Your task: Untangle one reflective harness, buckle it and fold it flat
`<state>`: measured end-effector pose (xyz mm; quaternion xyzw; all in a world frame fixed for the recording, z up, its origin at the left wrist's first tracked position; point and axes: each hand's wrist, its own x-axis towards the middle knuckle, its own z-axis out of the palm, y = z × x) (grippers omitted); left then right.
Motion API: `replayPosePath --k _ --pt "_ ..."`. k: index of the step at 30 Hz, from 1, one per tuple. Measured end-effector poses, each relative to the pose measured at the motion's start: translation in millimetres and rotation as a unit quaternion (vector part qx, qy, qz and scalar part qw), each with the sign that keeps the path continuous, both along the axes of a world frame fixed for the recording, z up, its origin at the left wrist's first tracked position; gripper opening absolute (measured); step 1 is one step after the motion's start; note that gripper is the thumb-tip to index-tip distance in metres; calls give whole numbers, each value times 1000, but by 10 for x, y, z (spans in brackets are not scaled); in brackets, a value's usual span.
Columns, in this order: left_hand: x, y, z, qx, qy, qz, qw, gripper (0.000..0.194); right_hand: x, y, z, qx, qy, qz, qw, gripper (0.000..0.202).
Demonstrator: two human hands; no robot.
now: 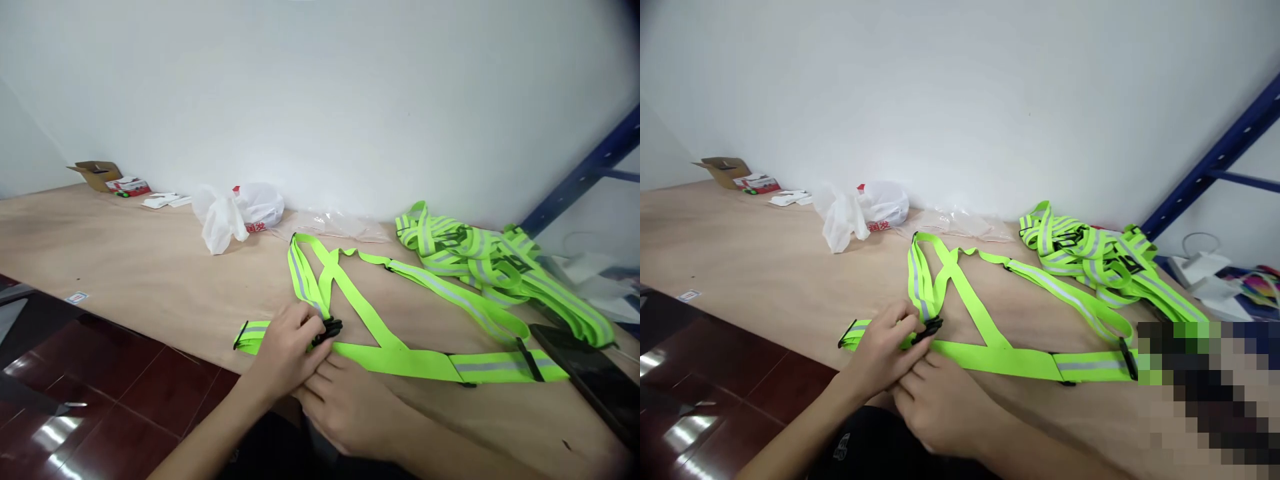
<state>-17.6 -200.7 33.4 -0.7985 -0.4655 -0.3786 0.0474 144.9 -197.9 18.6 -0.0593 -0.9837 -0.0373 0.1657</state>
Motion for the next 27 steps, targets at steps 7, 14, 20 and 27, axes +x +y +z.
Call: replayPosePath --k 7,14,20,27 --pt "-48 -74 -191 -131 110 -123 978 12 680 -232 127 -20 104 -98 990 26" --pt "-125 -89 -178 -198 67 -108 972 15 1141 -179 -40 -23 25 -273 961 37" --pt "-211 -95 -220 -189 19 -53 980 31 1094 -355 -140 -115 -5 -309 944 44" --pt "-252 -135 -179 -115 42 -35 992 23 976 -501 -87 -137 -5 -309 941 54"
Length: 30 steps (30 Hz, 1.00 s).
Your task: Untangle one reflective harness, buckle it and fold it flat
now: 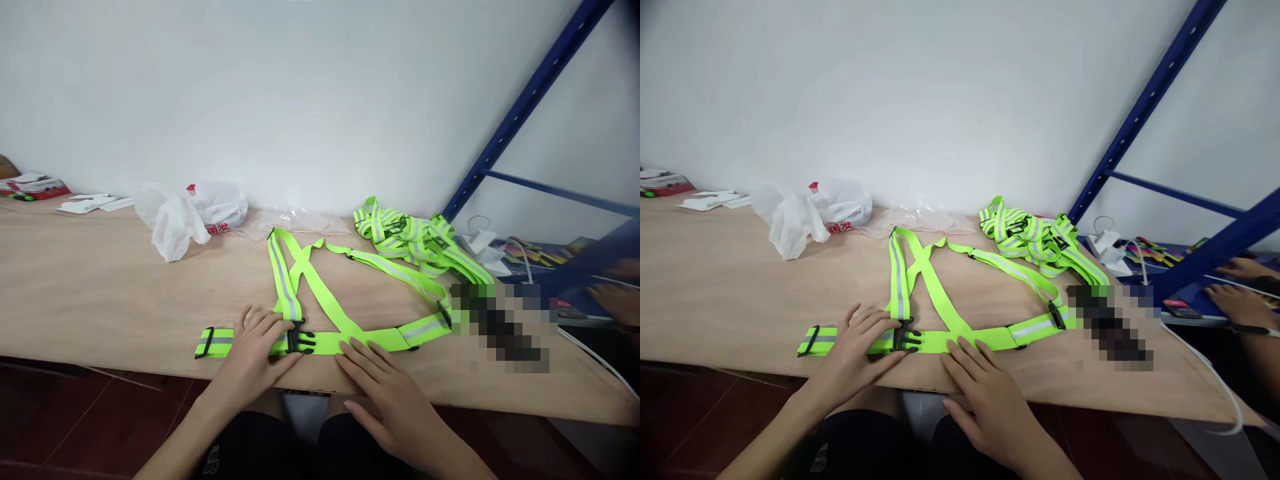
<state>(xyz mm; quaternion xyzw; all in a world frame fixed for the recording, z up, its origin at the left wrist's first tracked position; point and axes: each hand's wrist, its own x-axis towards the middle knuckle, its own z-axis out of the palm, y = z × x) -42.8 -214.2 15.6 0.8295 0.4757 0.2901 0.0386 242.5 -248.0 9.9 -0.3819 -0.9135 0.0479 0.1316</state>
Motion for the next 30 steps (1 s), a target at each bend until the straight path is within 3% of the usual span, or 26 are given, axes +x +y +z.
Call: replayPosePath --k 4,7,11,13,15,18,23,30 --pt "86 -20 25 33 -36 -10 999 27 -127 -83 30 -19 -13 -3 1000 56" --pt "186 -27 -22 7 -46 -48 998 29 -197 -125 62 -19 -3 -5 1000 57" --pt "228 -26 -126 -33 -55 -84 994 27 54 -64 136 19 59 -2 998 35" --pt "207 -17 -170 -39 -56 -82 994 23 371 20 187 84 105 -77 988 27" --pt "183 -2 -210 -30 -57 -80 995 20 750 117 231 127 135 -196 963 26" --pt "170 17 -255 -6 -60 -77 995 23 1251 253 252 78 107 -311 941 43" --pt "161 15 -217 -21 -50 -90 994 21 1612 455 171 -32 80 -283 955 54" --pt "106 11 -170 -36 -58 -102 992 25 1623 692 232 -128 68 -223 964 48"
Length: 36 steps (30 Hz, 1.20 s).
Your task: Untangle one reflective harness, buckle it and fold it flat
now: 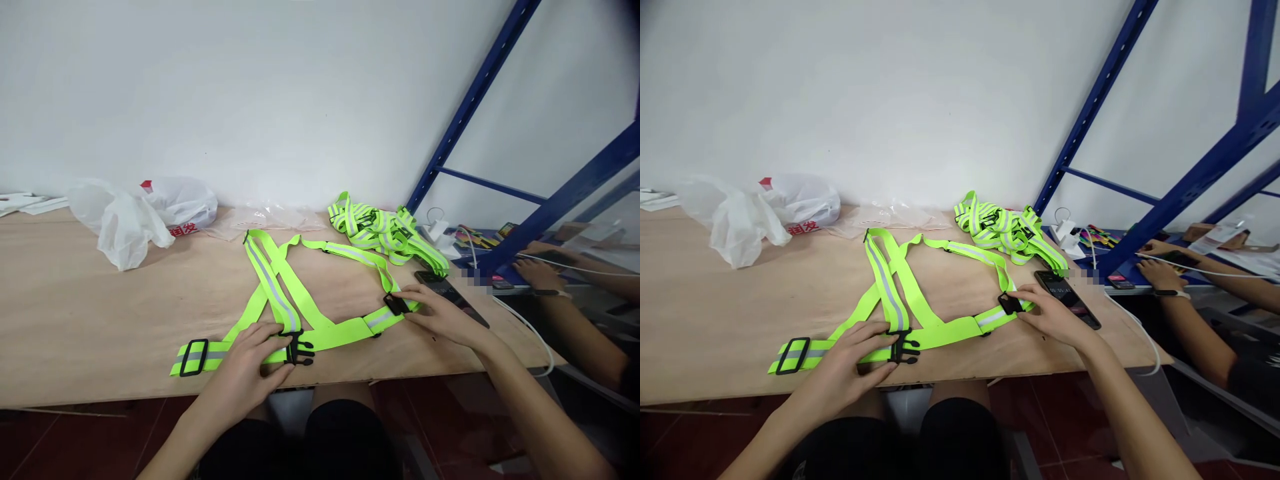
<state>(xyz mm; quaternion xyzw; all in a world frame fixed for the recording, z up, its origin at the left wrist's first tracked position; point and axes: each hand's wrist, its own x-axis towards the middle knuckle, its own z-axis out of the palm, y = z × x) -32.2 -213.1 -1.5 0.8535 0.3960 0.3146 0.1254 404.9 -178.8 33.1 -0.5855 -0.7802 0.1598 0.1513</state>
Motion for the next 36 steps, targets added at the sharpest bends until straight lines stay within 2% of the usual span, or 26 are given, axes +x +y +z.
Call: replayPosePath --k 6,15,20,24,28,32,34,36 --pt "-2 21 -5 -2 0 -8 1000 26 -43 115 69 -11 -6 -16 1000 56" --pt "-58 17 78 2 -17 -3 1000 26 -51 160 142 -43 6 -16 999 52" --pt "-216 25 76 22 2 16 1000 28 -5 140 74 6 31 -51 998 52" --pt "-293 24 49 12 19 32 999 30 -28 138 132 100 58 -81 990 54" --pt "-276 17 48 -11 22 38 999 30 -255 100 321 194 69 -55 977 51" --pt "-257 18 80 -24 16 32 999 29 -691 16 469 230 63 21 971 43" --pt "-261 19 90 -27 10 34 999 30 -947 -27 455 234 68 62 968 42" --pt "-271 19 85 -31 0 35 999 30 -1199 -68 362 235 83 86 965 40"
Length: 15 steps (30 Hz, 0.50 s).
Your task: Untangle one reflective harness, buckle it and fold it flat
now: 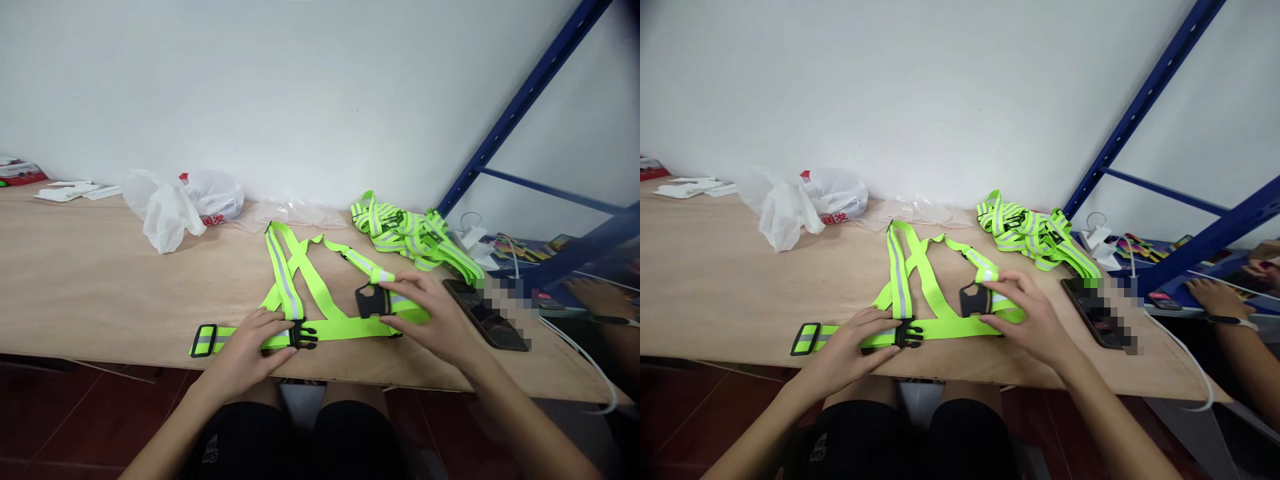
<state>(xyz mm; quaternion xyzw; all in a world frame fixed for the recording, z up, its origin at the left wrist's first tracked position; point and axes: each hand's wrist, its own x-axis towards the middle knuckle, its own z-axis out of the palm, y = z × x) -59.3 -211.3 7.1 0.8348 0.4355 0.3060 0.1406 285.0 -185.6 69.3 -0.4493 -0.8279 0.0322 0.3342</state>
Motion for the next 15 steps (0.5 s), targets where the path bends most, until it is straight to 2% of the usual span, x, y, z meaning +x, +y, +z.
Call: replayPosePath --k 4,7,15 --pt "-14 -10 -39 2 -31 15 999 29 -398 -84 -318 -36 22 31 999 40" --pt "-16 -20 -61 10 -53 23 998 30 -544 -131 -501 -60 44 32 997 41" --pt "-26 -21 -118 50 -61 26 997 31 -548 -140 -615 -74 91 35 992 42"
